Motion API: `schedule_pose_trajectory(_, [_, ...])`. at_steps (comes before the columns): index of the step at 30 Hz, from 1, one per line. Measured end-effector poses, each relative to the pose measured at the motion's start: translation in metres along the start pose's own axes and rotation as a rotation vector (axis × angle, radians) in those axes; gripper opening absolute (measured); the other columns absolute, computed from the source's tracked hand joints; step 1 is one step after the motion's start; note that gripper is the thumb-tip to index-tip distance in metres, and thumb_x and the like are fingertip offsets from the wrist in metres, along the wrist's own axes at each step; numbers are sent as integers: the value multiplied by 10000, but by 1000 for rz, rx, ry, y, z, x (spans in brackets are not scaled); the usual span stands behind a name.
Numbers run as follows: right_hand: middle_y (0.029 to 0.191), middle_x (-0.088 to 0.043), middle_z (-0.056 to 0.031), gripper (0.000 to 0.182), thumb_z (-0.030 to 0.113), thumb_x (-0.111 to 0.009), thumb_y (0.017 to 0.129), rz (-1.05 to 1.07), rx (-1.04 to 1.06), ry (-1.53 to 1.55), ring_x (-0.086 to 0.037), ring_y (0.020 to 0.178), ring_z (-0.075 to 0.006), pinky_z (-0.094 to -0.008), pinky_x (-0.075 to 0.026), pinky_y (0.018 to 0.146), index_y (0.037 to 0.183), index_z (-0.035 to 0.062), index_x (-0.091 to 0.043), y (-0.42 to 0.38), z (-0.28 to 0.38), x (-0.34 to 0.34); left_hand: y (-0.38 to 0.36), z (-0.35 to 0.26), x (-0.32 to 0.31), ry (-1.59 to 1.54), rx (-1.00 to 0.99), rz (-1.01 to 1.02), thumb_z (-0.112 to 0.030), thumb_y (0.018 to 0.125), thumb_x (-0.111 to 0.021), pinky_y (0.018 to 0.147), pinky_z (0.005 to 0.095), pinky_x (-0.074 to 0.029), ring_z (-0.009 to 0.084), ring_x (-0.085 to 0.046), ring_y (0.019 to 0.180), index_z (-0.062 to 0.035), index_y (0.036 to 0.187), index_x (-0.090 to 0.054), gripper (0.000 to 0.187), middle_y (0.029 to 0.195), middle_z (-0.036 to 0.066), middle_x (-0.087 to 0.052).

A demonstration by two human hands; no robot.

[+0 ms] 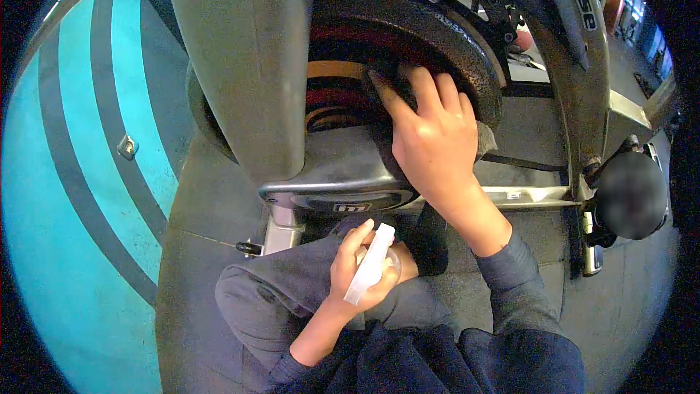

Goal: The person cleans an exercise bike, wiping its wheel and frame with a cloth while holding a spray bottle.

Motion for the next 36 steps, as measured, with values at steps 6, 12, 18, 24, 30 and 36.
schedule_pose_trajectory(6, [953, -562, -41, 299, 143, -561, 701, -6, -18, 17, -527, 829, -234, -345, -432, 605, 970, 184, -685, -11, -10, -2, -2, -1, 2, 47, -23, -14, -41, 704, -625, 849, 350, -493, 231, -607, 958, 31, 1331, -286, 717, 1047, 186, -603])
schedule_pose_trajectory(12, [985, -571, -46, 324, 124, -571, 698, 52, -67, -27, -531, 837, -232, -347, -424, 603, 997, 175, -683, -38, -27, 1, 0, -3, 0, 31, -120, -52, -41, 705, -668, 705, 375, -507, 294, -597, 774, 56, 1271, -370, 647, 927, 181, -576])
schedule_pose_trajectory(18, [960, -561, -47, 299, 137, -576, 688, 21, -2, 2, -523, 826, -239, -345, -423, 603, 963, 174, -687, -15, -12, 0, 0, -7, -3, 106, -108, 38, -49, 713, -674, 837, 356, -500, 248, -620, 945, 28, 1331, -292, 730, 1036, 196, -623])
schedule_pose_trajectory(24, [963, -568, -63, 432, 72, -586, 672, 33, -2, 70, -547, 827, -251, -345, -467, 635, 1067, 216, -679, 6, 4, -4, -6, -3, -2, 102, -71, 12, -45, 709, -674, 837, 347, -499, 245, -620, 942, 34, 1323, -297, 725, 1034, 193, -623])
schedule_pose_trajectory(30, [957, -567, -61, 316, 98, -574, 688, 5, -83, 86, -543, 832, -255, -355, -457, 616, 971, 180, -687, -17, -16, -4, -10, -1, 0, 85, -85, 0, -45, 706, -666, 834, 351, -496, 239, -620, 933, 27, 1330, -295, 729, 1040, 190, -621])
schedule_pose_trajectory(36, [957, -570, -50, 342, 82, -585, 671, -6, -132, 4, -545, 804, -243, -361, -444, 602, 986, 179, -676, -43, -29, 2, -5, 2, 3, -13, -19, 3, -46, 713, -642, 848, 352, -486, 231, -601, 955, 23, 1331, -290, 715, 1057, 182, -606])
Point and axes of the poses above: each hand's wrist, its own y-axis towards the middle knuckle, its own x-axis out of the back of the hand, z = x × y, the point moved 4 cm from there along y, towards the middle knuckle
